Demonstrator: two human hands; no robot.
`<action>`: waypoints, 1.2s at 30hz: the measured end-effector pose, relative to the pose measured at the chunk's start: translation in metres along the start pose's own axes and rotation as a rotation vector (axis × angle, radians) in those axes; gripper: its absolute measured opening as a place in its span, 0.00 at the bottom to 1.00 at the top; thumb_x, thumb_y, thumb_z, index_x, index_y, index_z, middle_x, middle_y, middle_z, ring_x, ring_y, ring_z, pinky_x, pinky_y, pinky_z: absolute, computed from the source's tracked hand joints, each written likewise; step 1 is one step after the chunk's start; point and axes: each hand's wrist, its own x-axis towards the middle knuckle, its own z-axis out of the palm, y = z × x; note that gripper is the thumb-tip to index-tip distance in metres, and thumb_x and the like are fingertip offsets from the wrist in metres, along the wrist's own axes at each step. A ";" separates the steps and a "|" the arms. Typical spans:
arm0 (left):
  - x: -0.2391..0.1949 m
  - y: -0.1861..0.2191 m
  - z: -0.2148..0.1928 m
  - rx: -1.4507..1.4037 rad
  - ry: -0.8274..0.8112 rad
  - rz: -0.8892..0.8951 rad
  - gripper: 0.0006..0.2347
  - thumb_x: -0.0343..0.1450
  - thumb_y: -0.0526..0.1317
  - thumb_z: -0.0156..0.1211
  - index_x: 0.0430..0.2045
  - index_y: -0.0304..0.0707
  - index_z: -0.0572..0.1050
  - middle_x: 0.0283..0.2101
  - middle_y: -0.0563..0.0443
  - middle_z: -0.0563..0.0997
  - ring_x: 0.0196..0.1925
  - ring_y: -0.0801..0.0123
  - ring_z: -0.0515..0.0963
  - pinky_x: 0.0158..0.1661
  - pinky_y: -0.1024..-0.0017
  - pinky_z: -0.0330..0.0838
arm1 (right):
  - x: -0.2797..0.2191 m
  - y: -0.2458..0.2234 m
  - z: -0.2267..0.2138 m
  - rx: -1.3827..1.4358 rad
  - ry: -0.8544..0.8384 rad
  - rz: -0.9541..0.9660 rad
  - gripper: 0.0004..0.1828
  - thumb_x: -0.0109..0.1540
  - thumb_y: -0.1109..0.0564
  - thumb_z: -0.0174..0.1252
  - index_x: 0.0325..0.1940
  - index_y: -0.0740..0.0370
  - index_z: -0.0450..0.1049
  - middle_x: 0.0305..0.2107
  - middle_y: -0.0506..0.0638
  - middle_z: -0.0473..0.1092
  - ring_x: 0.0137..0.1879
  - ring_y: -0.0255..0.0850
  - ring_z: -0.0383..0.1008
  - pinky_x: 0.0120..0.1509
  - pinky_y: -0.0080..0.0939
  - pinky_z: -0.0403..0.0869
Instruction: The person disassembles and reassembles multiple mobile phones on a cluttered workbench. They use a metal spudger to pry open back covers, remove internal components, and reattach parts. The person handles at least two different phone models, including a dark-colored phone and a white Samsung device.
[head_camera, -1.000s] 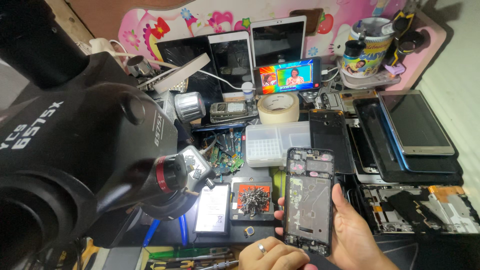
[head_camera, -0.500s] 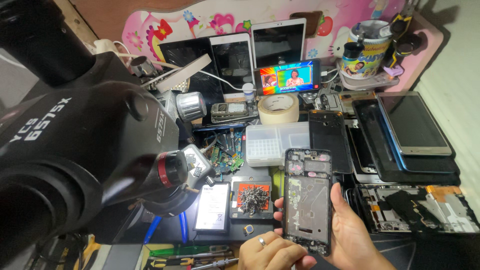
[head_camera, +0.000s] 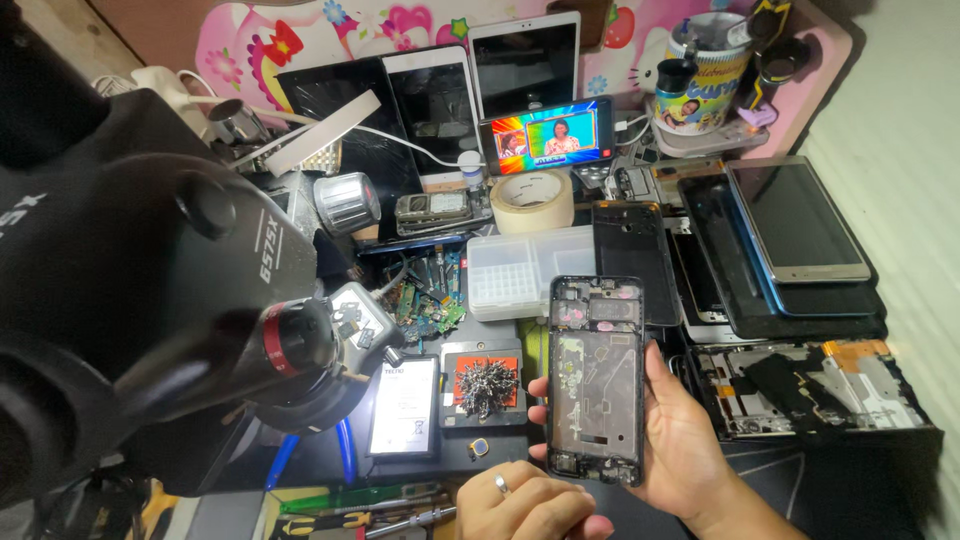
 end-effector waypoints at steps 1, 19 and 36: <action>0.000 0.000 0.000 0.010 -0.002 0.017 0.11 0.72 0.45 0.74 0.30 0.40 0.78 0.28 0.56 0.83 0.31 0.72 0.84 0.35 0.72 0.82 | 0.000 0.000 -0.001 -0.003 0.019 0.000 0.45 0.67 0.27 0.29 0.70 0.66 0.60 0.57 0.67 0.68 0.60 0.60 0.71 0.62 0.69 0.72; -0.010 -0.015 0.008 0.135 -0.014 0.173 0.10 0.71 0.43 0.75 0.31 0.42 0.78 0.28 0.60 0.82 0.27 0.77 0.81 0.30 0.80 0.76 | -0.003 0.019 -0.032 -0.373 0.216 -0.015 0.31 0.70 0.46 0.46 0.65 0.77 0.67 0.52 0.74 0.74 0.52 0.59 0.79 0.55 0.57 0.80; 0.008 0.006 -0.001 0.112 -0.014 -0.093 0.09 0.70 0.39 0.75 0.26 0.39 0.78 0.23 0.55 0.79 0.22 0.71 0.77 0.25 0.75 0.71 | -0.001 0.025 -0.029 -0.649 0.490 -0.255 0.19 0.67 0.57 0.50 0.61 0.66 0.71 0.48 0.50 0.75 0.52 0.34 0.72 0.57 0.33 0.69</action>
